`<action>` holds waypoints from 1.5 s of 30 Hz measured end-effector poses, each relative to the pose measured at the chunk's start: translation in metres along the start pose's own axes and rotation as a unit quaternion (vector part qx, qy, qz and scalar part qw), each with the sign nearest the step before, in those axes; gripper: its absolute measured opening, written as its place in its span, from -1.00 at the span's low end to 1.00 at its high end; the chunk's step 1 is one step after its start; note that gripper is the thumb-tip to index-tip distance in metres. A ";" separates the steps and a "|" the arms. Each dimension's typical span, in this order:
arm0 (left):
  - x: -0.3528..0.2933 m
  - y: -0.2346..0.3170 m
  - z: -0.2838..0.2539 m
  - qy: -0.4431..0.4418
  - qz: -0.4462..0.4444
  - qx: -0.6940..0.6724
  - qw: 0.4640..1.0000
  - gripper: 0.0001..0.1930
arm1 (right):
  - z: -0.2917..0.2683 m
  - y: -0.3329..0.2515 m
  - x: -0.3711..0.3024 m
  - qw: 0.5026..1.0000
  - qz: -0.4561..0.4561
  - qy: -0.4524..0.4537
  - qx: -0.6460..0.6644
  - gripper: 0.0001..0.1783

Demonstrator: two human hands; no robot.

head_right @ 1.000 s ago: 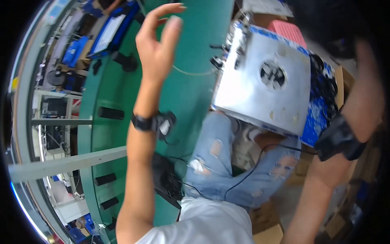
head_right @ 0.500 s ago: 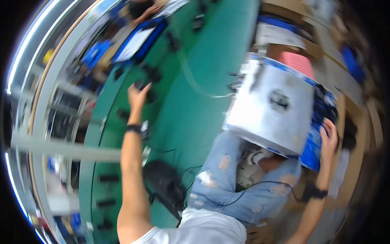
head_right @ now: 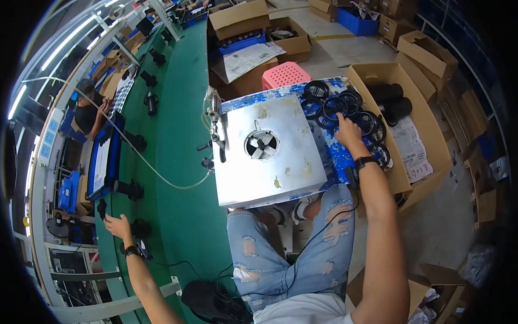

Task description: Manually assembling circular electronic components using a specialized press machine on a production line.

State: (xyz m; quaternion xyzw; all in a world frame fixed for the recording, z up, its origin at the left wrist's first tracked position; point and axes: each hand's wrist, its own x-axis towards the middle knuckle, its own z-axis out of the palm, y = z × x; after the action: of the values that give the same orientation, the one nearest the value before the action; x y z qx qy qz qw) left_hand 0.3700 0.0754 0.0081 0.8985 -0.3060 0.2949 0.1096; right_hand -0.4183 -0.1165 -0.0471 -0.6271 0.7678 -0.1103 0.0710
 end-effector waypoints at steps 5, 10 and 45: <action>-0.025 0.032 -0.065 0.033 0.196 -0.231 0.952 -0.50 | 0.011 0.001 0.034 0.995 0.035 -0.078 -0.052 -0.38; -0.115 0.102 -0.145 -0.081 0.263 -0.391 0.879 -0.71 | 0.013 0.019 0.022 0.999 0.025 0.015 -0.018 -0.69; -0.276 0.257 -0.236 -0.466 0.063 -0.751 0.463 -0.78 | -0.080 -0.159 -0.226 0.692 -0.149 -0.286 0.646 -0.70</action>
State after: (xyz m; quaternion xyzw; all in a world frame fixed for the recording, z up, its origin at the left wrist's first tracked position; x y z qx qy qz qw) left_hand -0.0740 0.0960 0.0370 0.4521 -0.4711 -0.5052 0.5642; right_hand -0.2416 0.0808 0.0648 -0.5339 0.3459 -0.4035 0.6576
